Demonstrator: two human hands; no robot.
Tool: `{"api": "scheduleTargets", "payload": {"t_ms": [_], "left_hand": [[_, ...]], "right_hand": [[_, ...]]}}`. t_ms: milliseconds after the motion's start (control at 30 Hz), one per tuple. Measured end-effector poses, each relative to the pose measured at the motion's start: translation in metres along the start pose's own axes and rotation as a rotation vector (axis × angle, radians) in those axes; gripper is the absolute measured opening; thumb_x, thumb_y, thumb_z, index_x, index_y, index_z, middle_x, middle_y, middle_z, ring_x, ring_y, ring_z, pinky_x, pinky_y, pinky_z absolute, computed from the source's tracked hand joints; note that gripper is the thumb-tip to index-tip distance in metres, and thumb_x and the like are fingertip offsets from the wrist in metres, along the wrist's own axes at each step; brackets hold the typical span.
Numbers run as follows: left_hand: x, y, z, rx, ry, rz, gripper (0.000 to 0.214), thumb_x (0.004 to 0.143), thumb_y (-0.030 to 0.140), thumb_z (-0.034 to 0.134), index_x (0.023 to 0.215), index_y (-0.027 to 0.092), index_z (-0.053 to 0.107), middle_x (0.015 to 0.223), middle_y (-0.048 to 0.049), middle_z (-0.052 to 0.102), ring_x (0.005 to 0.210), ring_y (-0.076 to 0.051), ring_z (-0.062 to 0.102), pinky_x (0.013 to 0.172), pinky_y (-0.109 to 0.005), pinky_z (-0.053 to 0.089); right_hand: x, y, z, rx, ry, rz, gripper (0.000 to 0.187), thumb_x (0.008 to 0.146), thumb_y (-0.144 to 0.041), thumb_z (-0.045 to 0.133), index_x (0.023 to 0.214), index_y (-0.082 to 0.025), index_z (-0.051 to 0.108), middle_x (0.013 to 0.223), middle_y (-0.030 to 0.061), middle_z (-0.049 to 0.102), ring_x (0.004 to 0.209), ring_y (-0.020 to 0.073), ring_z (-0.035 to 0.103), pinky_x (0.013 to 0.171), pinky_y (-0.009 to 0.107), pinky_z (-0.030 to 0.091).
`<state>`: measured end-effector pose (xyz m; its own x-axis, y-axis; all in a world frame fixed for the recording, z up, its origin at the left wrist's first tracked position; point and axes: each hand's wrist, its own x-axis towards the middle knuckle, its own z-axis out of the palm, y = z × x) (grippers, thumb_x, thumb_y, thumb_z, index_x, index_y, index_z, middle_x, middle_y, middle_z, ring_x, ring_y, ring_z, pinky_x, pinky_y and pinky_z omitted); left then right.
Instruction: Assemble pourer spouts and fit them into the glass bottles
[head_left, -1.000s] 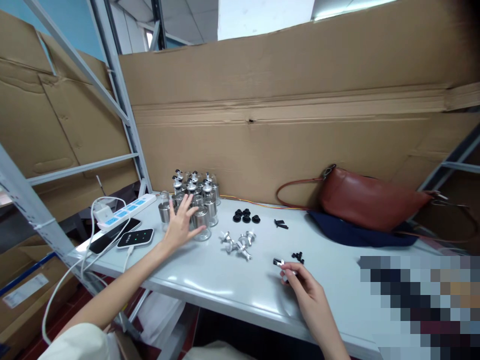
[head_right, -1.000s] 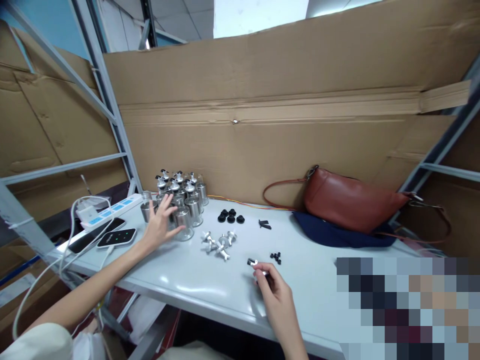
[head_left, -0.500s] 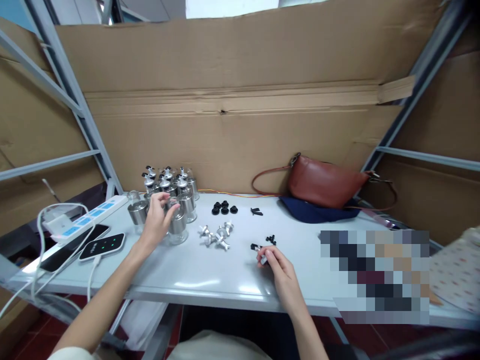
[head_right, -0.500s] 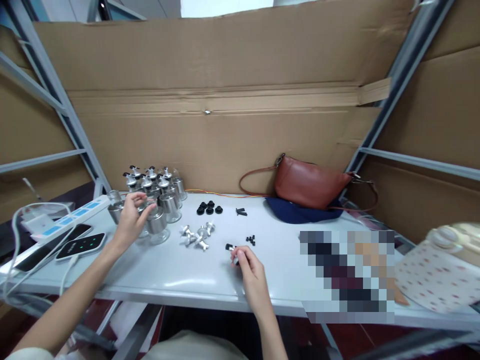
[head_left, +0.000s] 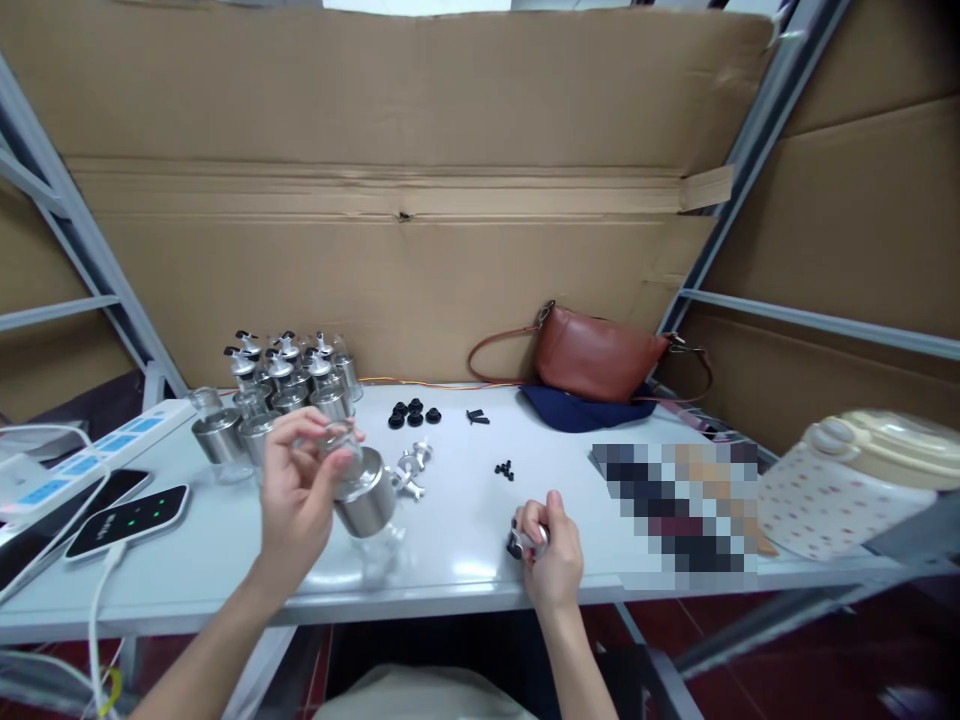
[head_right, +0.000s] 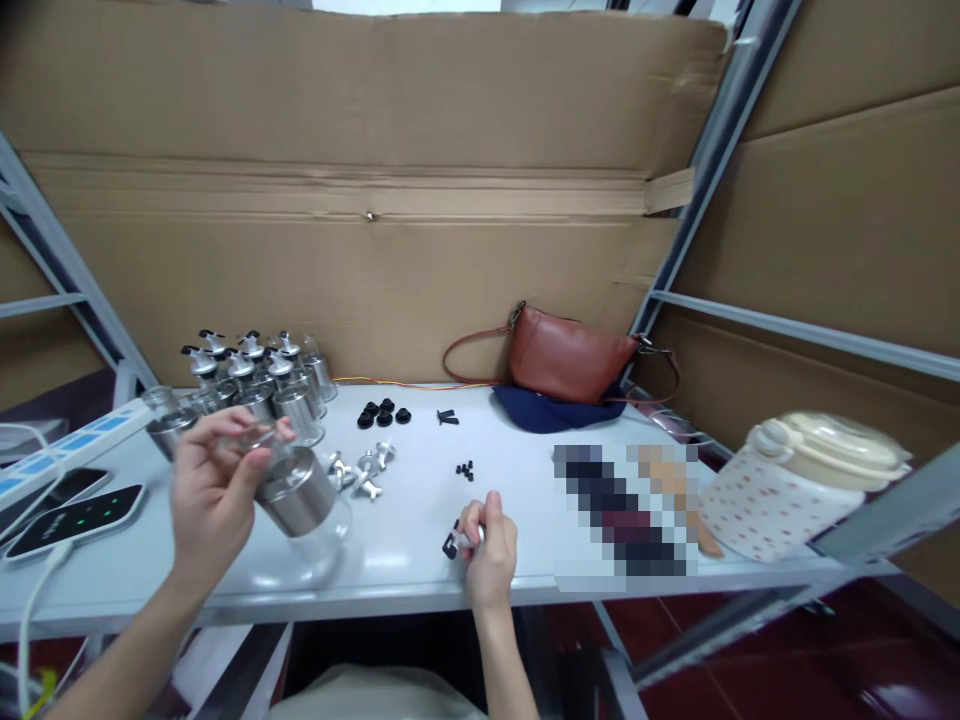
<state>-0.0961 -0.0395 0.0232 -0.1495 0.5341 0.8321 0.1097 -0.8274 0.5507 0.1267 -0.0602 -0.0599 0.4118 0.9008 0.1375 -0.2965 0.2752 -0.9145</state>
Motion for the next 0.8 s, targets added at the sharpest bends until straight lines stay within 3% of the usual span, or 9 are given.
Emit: {"api": "scheduleTargets", "payload": {"t_ms": [233,400,500,567,667,733,800], "left_hand": [[-0.027,-0.014,0.059,-0.114,-0.204,-0.29,0.027,0.084,0.021,0.063,0.107,0.025,0.051,0.104,-0.0016,0.049,0.088,-0.013,0.064,0.079,-0.027,0.053],[-0.047,-0.015,0.082,-0.061,-0.171,-0.259,0.026,0.084,0.02,0.061,0.107,0.026,0.051,0.11,-0.0026,0.049,0.093,-0.013,0.061,0.088,-0.03,0.049],[-0.051,-0.011,0.092,-0.059,-0.151,-0.293,0.032,0.084,0.018,0.06,0.112,0.027,0.046,0.104,-0.0018,0.055,0.09,-0.013,0.06,0.084,-0.028,0.049],[-0.051,-0.009,0.097,-0.033,-0.167,-0.354,0.038,0.082,0.017,0.06,0.115,0.026,0.042,0.096,-0.0006,0.059,0.086,-0.012,0.06,0.081,-0.027,0.048],[-0.051,-0.009,0.102,-0.06,-0.218,-0.403,0.049,0.081,0.015,0.058,0.122,0.026,0.034,0.09,-0.0001,0.064,0.084,-0.013,0.062,0.08,-0.028,0.049],[-0.053,-0.01,0.103,-0.097,-0.22,-0.398,0.055,0.08,0.013,0.057,0.127,0.026,0.029,0.09,0.0002,0.065,0.085,-0.013,0.063,0.082,-0.029,0.049],[-0.055,-0.011,0.104,-0.108,-0.202,-0.385,0.061,0.079,0.01,0.056,0.129,0.027,0.027,0.093,-0.0002,0.065,0.088,-0.013,0.064,0.085,-0.03,0.049]], "right_hand": [[-0.001,0.003,-0.001,0.052,0.049,-0.027,0.06,0.079,-0.065,0.049,0.04,-0.023,0.032,0.039,-0.0061,0.025,0.036,0.0079,0.027,0.036,0.024,0.015],[-0.002,0.005,-0.004,0.16,0.081,-0.056,0.058,0.082,-0.057,0.049,0.04,-0.023,0.029,0.039,-0.0067,0.023,0.037,0.0083,0.026,0.037,0.024,0.02],[0.002,-0.011,-0.001,0.288,0.086,-0.067,0.054,0.085,-0.05,0.049,0.044,-0.022,0.028,0.041,-0.0073,0.023,0.037,0.0084,0.028,0.039,0.023,0.025],[0.006,-0.029,0.006,0.358,0.083,-0.143,0.05,0.084,-0.047,0.054,0.047,-0.02,0.035,0.045,-0.0063,0.031,0.041,0.0087,0.036,0.043,0.022,0.032],[0.013,-0.056,0.024,0.343,-0.058,-0.35,0.033,0.081,-0.049,0.06,0.064,-0.021,0.06,0.064,-0.0013,0.055,0.062,0.0144,0.059,0.063,0.029,0.047],[0.018,-0.067,0.038,0.245,-0.203,-0.439,0.022,0.083,-0.041,0.061,0.075,-0.023,0.069,0.076,0.0013,0.064,0.076,0.0177,0.064,0.077,0.034,0.049],[0.023,-0.07,0.049,0.146,-0.343,-0.461,0.014,0.084,-0.034,0.063,0.082,-0.025,0.072,0.085,0.0025,0.068,0.082,0.0193,0.066,0.081,0.036,0.049]]}}
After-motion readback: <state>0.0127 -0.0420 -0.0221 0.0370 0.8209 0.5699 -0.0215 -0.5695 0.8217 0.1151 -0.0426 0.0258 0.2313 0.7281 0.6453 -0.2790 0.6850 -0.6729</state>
